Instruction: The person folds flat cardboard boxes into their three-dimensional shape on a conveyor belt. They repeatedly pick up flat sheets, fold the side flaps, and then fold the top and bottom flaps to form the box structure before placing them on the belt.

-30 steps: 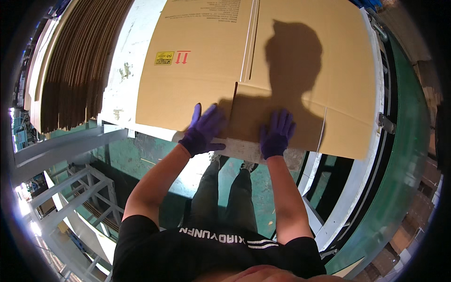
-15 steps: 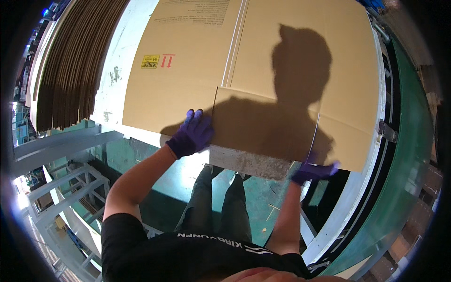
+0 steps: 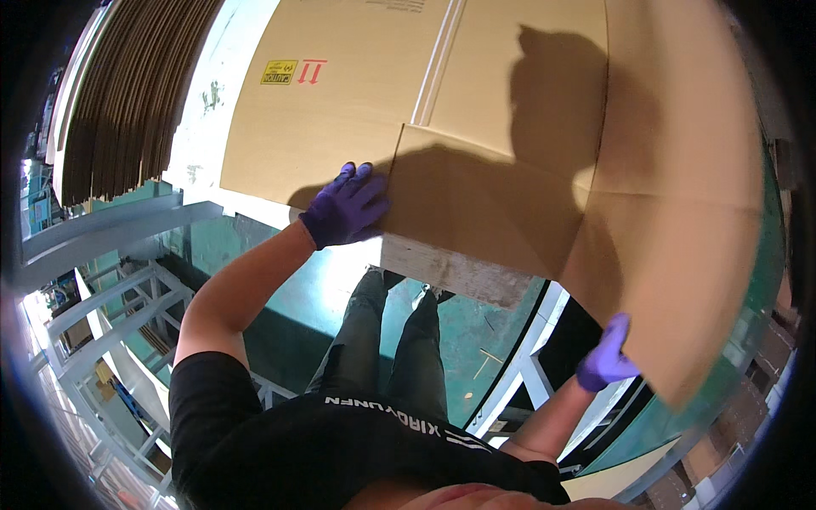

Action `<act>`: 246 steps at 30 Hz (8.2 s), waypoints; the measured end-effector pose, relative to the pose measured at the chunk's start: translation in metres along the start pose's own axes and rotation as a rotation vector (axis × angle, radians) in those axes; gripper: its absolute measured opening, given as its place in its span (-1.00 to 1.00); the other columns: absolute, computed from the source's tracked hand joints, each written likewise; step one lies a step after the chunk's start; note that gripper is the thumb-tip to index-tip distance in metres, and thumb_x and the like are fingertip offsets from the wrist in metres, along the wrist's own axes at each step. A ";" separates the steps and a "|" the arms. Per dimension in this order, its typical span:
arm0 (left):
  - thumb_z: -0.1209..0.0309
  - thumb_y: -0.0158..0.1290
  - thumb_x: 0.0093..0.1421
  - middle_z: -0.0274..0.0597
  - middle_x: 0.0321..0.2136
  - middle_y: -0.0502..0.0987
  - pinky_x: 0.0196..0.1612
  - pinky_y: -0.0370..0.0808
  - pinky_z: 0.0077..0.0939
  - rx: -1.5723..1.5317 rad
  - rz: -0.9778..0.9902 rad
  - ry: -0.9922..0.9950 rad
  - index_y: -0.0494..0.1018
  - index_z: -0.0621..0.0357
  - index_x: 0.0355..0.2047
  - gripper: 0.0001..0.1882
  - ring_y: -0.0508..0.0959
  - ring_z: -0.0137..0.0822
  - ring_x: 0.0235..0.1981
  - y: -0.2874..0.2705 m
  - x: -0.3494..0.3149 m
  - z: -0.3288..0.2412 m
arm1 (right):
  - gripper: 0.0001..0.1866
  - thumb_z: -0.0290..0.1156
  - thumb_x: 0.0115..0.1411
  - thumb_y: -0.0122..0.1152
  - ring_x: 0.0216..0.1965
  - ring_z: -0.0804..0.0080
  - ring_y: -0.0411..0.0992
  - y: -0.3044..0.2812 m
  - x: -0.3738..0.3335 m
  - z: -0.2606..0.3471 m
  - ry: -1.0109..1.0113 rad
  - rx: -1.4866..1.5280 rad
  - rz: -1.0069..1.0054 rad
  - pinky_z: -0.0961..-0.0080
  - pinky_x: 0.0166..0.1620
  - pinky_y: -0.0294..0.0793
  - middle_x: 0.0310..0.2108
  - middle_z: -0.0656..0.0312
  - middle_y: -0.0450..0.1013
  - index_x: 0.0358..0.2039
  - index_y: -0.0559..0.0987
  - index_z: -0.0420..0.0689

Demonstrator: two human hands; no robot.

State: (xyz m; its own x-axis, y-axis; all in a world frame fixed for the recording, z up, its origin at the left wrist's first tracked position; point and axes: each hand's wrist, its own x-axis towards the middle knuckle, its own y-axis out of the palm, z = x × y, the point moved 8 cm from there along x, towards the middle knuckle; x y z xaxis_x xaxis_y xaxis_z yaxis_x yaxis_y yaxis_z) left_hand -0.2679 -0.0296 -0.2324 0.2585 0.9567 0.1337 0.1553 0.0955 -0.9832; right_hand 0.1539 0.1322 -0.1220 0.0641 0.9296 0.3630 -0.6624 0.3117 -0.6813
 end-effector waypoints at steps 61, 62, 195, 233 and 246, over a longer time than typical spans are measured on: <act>0.26 -0.01 0.14 0.05 -0.04 0.48 0.21 0.20 0.00 -0.007 -0.166 -0.291 0.37 0.26 -0.04 -0.57 0.45 0.01 0.04 0.008 -0.007 0.030 | -0.84 -0.32 -0.07 0.11 -0.10 0.34 0.36 0.264 -0.155 0.231 -1.122 0.337 0.700 0.31 0.12 0.21 -0.36 0.29 0.45 -0.49 0.59 -0.06; 0.33 -0.12 0.18 0.03 -0.07 0.50 0.21 0.23 -0.04 -0.026 -0.098 -0.340 0.41 0.26 -0.07 -0.63 0.47 -0.03 0.02 0.020 -0.014 0.038 | -0.81 -0.33 -0.06 0.09 -0.09 0.31 0.36 0.264 -0.158 0.231 -1.084 0.434 0.715 0.27 0.14 0.20 -0.31 0.24 0.46 -0.44 0.58 -0.10; 0.35 0.28 -0.27 0.00 -0.05 0.42 0.21 0.27 -0.09 -0.548 -0.203 -0.133 0.47 0.17 -0.27 -0.53 0.36 0.03 0.10 0.005 -0.009 0.013 | -0.47 -0.36 0.20 0.07 0.13 -0.02 0.25 0.060 -0.101 0.196 -0.773 0.226 0.105 -0.01 0.14 0.25 0.15 -0.11 0.22 0.18 0.24 -0.14; 0.26 0.26 -0.10 0.24 0.13 0.24 0.23 0.21 -0.05 -0.022 0.383 -0.317 0.29 0.35 0.01 -0.31 0.18 0.21 0.22 0.016 0.013 -0.012 | -0.23 -0.27 -0.07 0.30 0.28 -0.07 0.04 -0.100 0.143 -0.207 0.049 -1.057 -0.149 0.06 0.27 0.04 0.23 -0.03 0.14 0.18 0.24 -0.11; 0.21 0.25 -0.06 0.16 0.03 0.38 0.22 0.20 -0.07 -0.371 0.029 -0.120 0.35 0.22 0.03 -0.35 0.31 0.12 0.13 -0.029 0.175 -0.194 | -0.64 -0.44 0.05 0.07 -0.39 -0.12 0.48 -0.151 0.106 -0.039 -0.307 -0.710 0.428 0.08 -0.33 0.47 -0.34 -0.16 0.47 -0.10 0.33 -0.18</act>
State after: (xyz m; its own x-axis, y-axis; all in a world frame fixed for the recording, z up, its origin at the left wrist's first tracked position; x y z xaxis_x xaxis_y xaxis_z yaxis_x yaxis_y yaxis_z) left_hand -0.0421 0.0815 -0.1567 0.1580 0.9850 0.0694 0.4895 -0.0171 -0.8719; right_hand 0.2901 0.1915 -0.0050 -0.3542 0.9324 0.0714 0.0432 0.0926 -0.9948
